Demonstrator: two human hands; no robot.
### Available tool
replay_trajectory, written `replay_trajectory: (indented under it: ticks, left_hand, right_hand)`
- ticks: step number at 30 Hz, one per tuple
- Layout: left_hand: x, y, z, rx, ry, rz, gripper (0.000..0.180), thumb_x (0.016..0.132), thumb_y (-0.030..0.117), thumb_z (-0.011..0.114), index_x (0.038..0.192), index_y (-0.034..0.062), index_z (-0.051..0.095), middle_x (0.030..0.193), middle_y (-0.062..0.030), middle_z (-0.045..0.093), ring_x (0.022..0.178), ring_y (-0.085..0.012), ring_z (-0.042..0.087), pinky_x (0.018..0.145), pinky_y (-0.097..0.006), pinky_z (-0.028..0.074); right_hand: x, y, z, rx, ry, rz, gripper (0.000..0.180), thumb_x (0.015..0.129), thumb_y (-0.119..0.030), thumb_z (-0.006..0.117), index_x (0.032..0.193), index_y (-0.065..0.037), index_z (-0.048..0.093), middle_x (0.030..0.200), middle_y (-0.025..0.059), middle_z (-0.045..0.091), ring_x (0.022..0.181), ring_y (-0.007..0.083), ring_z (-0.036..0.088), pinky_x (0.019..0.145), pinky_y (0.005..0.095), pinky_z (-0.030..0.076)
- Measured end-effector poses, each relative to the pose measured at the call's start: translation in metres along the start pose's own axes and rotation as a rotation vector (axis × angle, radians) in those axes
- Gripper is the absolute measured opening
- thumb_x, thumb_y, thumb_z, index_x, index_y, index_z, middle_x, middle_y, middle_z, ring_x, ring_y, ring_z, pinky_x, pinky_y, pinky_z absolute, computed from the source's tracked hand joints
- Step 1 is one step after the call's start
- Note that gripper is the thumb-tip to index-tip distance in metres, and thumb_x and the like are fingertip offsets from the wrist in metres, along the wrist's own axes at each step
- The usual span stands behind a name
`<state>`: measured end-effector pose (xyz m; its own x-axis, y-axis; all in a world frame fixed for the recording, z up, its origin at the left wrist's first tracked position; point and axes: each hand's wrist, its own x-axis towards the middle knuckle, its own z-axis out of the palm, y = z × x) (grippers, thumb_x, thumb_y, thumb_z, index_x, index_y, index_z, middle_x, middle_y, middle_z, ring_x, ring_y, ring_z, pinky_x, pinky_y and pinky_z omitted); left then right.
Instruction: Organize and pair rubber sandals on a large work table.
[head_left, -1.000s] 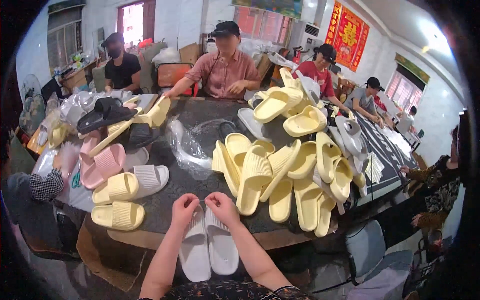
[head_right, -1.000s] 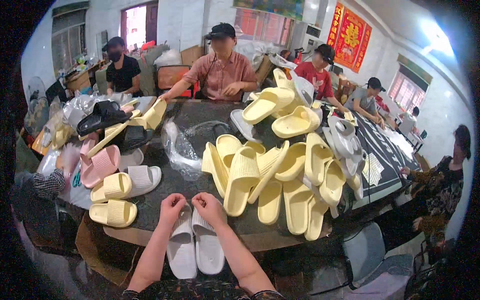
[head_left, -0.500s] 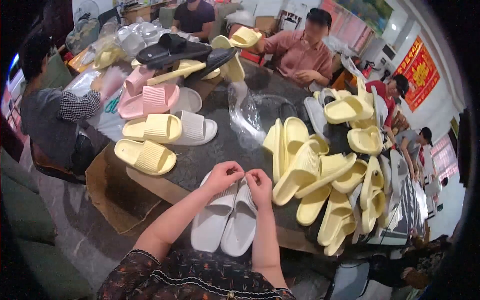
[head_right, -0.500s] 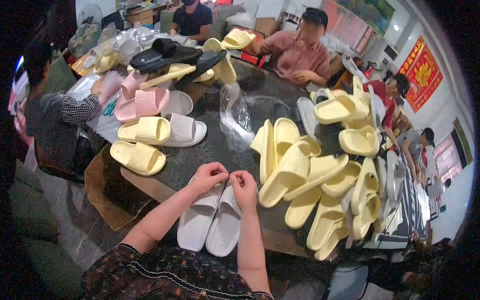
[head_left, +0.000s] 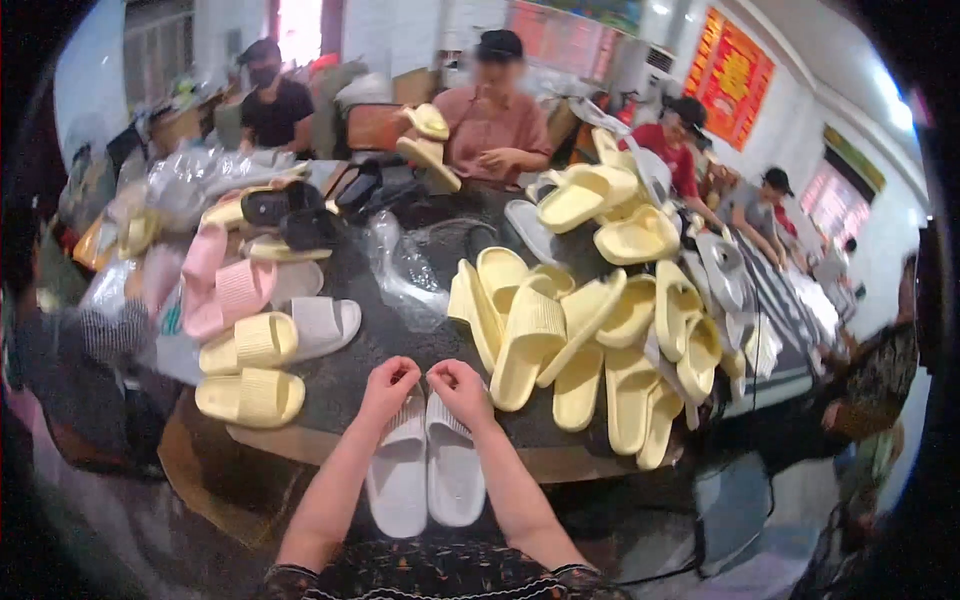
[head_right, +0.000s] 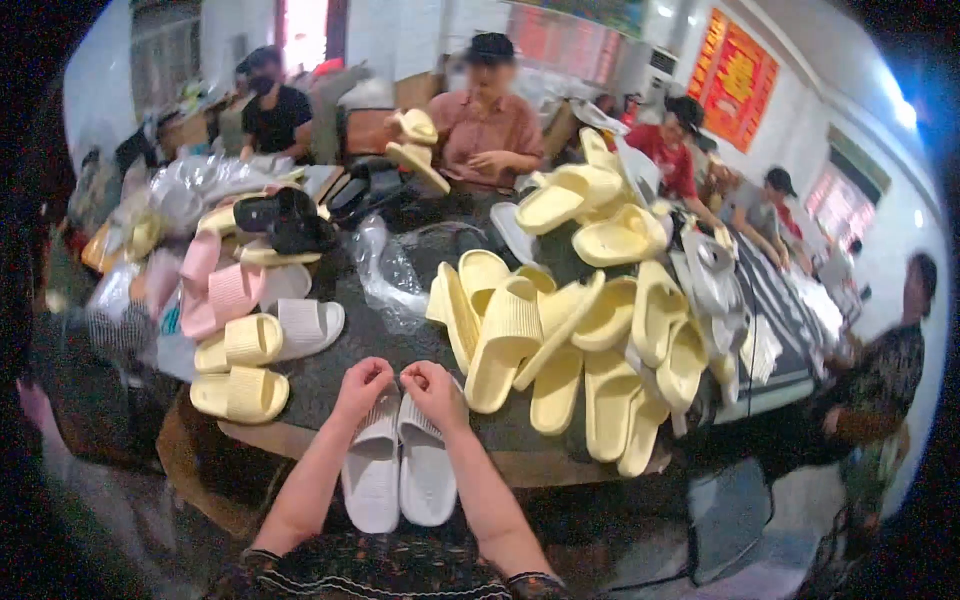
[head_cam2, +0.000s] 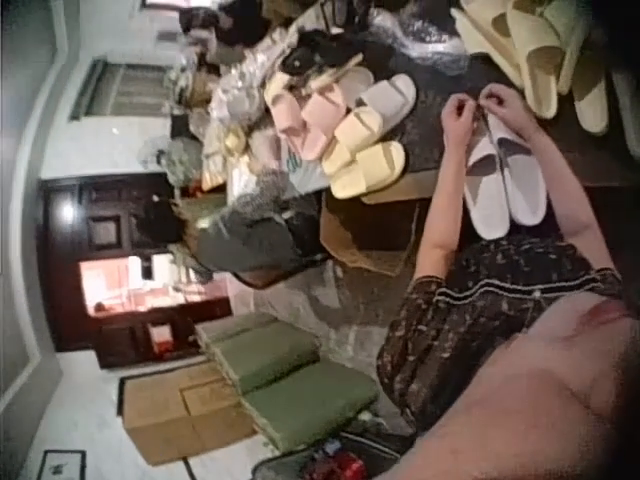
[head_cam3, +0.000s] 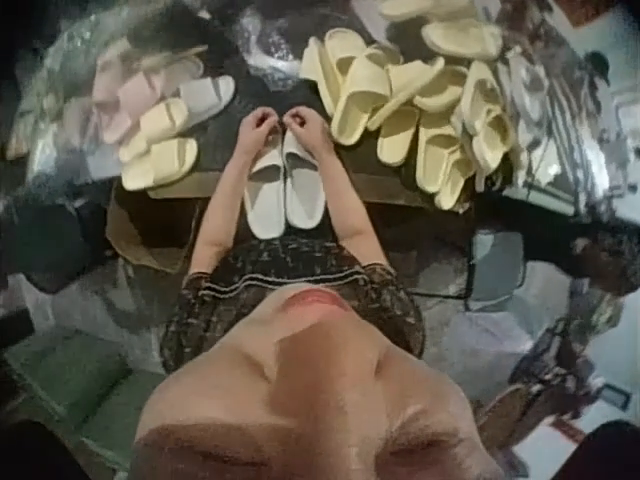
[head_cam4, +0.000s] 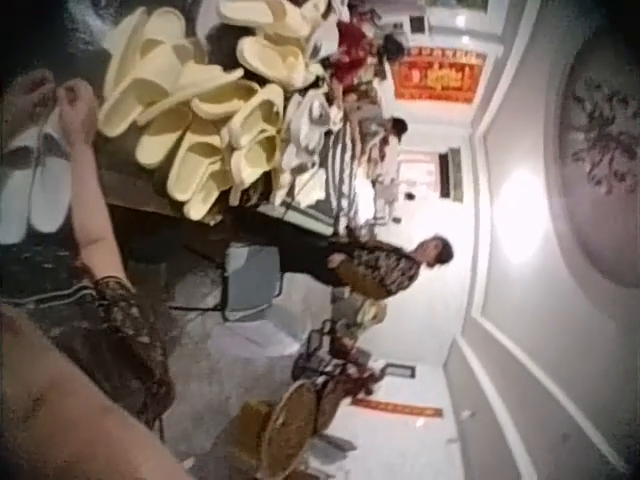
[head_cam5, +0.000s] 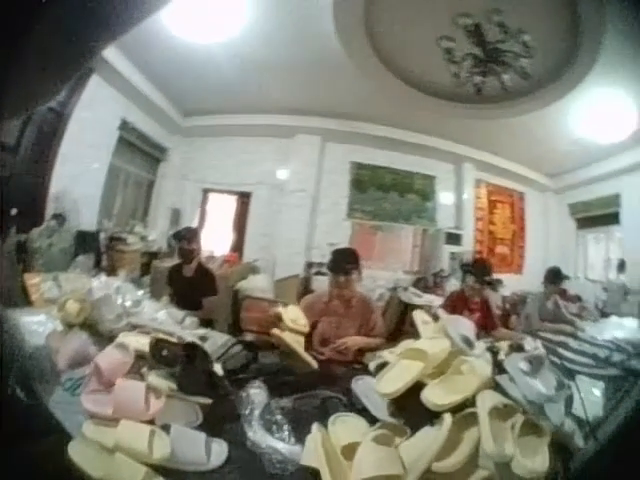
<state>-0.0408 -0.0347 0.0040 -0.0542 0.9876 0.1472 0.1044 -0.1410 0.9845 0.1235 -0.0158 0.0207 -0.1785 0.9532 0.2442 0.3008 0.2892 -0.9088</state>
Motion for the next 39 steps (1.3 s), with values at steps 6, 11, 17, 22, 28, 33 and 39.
replay_trajectory:
  ticks: [6,11,17,22,28,33,39]
  left_hand:
    - [0.004,0.007,0.013,-0.151,0.055,-0.041,0.008,0.082,0.007,0.063,0.088,0.0017,0.062,0.076,0.0010,0.061,0.070,-0.0059,0.055,0.064,-0.021,0.045]
    - [-0.001,0.013,0.014,-0.021,-0.056,-0.014,0.007,0.084,0.009,0.061,0.087,0.0022,0.062,0.076,0.0022,0.059,0.070,-0.0045,0.053,0.063,-0.021,0.044]
    - [-0.004,0.013,0.006,-0.069,0.048,-0.010,0.008,0.083,0.008,0.062,0.087,0.0016,0.061,0.077,0.0026,0.059,0.071,-0.0039,0.052,0.064,-0.020,0.043]
    - [-0.003,0.020,0.007,-0.026,-0.035,-0.039,0.011,0.082,0.010,0.063,0.089,0.0019,0.063,0.078,0.0012,0.061,0.073,-0.0058,0.055,0.066,-0.022,0.045]
    - [-0.006,0.019,0.006,-0.040,-0.008,-0.017,0.009,0.084,0.009,0.062,0.090,0.0014,0.062,0.080,0.0013,0.060,0.073,-0.0058,0.054,0.066,-0.022,0.045]
    - [-0.002,0.011,0.007,-0.007,0.056,-0.002,0.009,0.083,0.009,0.062,0.088,0.0020,0.062,0.077,0.0014,0.061,0.071,-0.0061,0.054,0.065,-0.022,0.044]
    - [-0.002,0.013,0.008,-0.024,0.008,-0.044,0.009,0.083,0.010,0.063,0.088,0.0025,0.063,0.075,0.0021,0.060,0.069,-0.0055,0.054,0.062,-0.021,0.044]
  right_hand:
    - [-0.002,-0.011,-0.022,0.024,0.007,0.077,0.017,0.082,-0.019,0.065,0.089,-0.003,0.062,0.071,0.0021,0.059,0.065,0.0099,0.054,0.062,0.0253,0.045]
    - [-0.007,-0.001,-0.019,0.029,-0.040,-0.020,0.016,0.082,-0.020,0.065,0.088,-0.005,0.063,0.071,0.0000,0.058,0.063,0.0082,0.051,0.060,0.0251,0.043]
    - [-0.006,-0.012,-0.012,0.076,-0.043,0.065,0.016,0.082,-0.019,0.064,0.089,-0.004,0.064,0.073,0.0011,0.060,0.066,0.0084,0.053,0.062,0.0253,0.045]
    - [-0.004,-0.005,-0.010,0.043,-0.034,0.013,0.017,0.083,-0.019,0.064,0.090,-0.004,0.064,0.075,0.0019,0.061,0.066,0.0089,0.054,0.062,0.0252,0.045]
    - [-0.006,-0.010,-0.012,0.009,-0.056,0.016,0.016,0.083,-0.019,0.065,0.089,-0.004,0.064,0.073,0.0004,0.060,0.064,0.0076,0.052,0.060,0.0242,0.044]
    - [-0.001,0.013,-0.004,0.138,0.033,0.032,0.013,0.083,-0.015,0.065,0.088,-0.003,0.063,0.070,-0.0023,0.057,0.063,0.0041,0.049,0.058,0.0214,0.041]
    - [-0.001,0.007,-0.008,0.111,-0.078,-0.034,0.014,0.083,-0.015,0.065,0.088,-0.002,0.063,0.071,-0.0026,0.057,0.065,0.0036,0.049,0.060,0.0214,0.042]
